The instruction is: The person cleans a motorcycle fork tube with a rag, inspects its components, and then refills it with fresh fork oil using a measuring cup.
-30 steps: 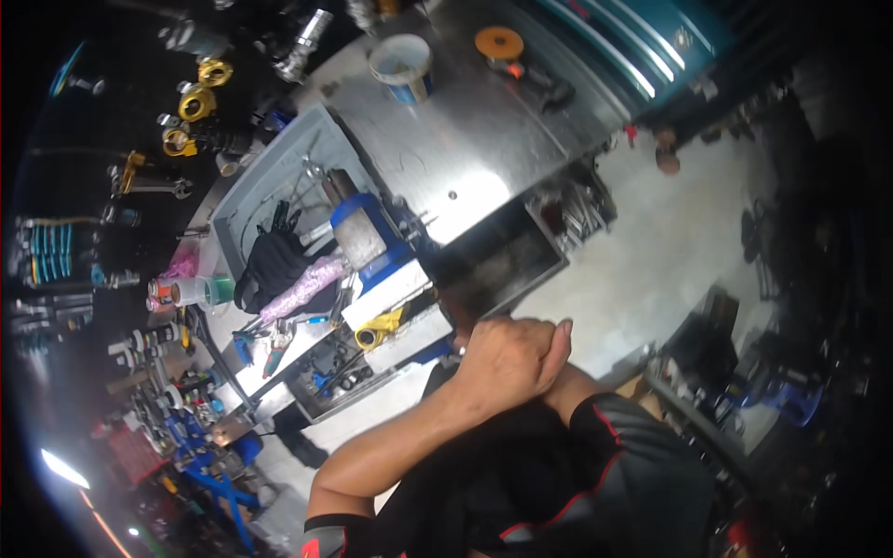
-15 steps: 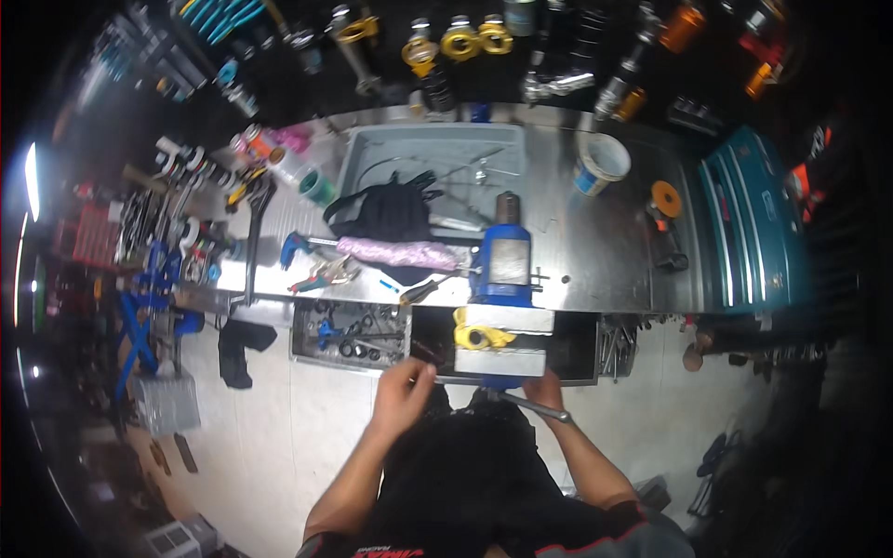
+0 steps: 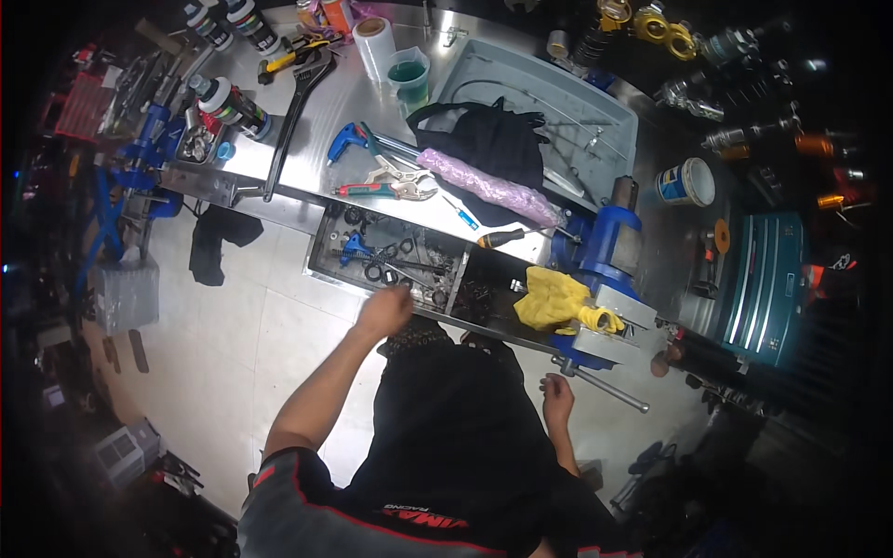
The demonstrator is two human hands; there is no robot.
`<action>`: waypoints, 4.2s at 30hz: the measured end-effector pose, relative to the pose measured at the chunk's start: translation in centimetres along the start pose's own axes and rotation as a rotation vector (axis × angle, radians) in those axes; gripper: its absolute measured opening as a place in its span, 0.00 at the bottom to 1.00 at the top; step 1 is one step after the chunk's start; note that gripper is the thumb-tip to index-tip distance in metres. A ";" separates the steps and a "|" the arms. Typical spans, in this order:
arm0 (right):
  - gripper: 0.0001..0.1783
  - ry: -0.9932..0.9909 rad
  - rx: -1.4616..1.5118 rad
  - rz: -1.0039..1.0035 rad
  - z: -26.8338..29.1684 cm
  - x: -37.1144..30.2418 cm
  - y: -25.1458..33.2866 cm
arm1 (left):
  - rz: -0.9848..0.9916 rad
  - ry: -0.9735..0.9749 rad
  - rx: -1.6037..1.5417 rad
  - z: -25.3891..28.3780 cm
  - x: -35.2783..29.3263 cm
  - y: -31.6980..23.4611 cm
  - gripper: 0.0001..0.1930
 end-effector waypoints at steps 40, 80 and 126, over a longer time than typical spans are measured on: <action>0.21 0.215 0.427 0.527 -10.0 -0.9 34.5 | -0.712 -0.112 0.013 8.3 0.1 -10.6 0.15; 0.15 0.155 0.011 -0.014 -13.0 1.3 11.3 | -0.294 0.294 -0.065 1.5 3.1 -3.7 0.15; 0.19 -0.657 -0.129 0.350 8.5 -6.2 27.6 | -0.522 0.493 -0.413 -20.0 14.3 -18.5 0.21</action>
Point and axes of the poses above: each hand's wrist, its own x-axis towards the middle knuckle, its own z-axis out of the back of the hand, y = z × x, the point moved 6 cm from there along x, towards the middle knuckle, and after that the axes turned 7 degrees about -x, right-handed, at the moved point
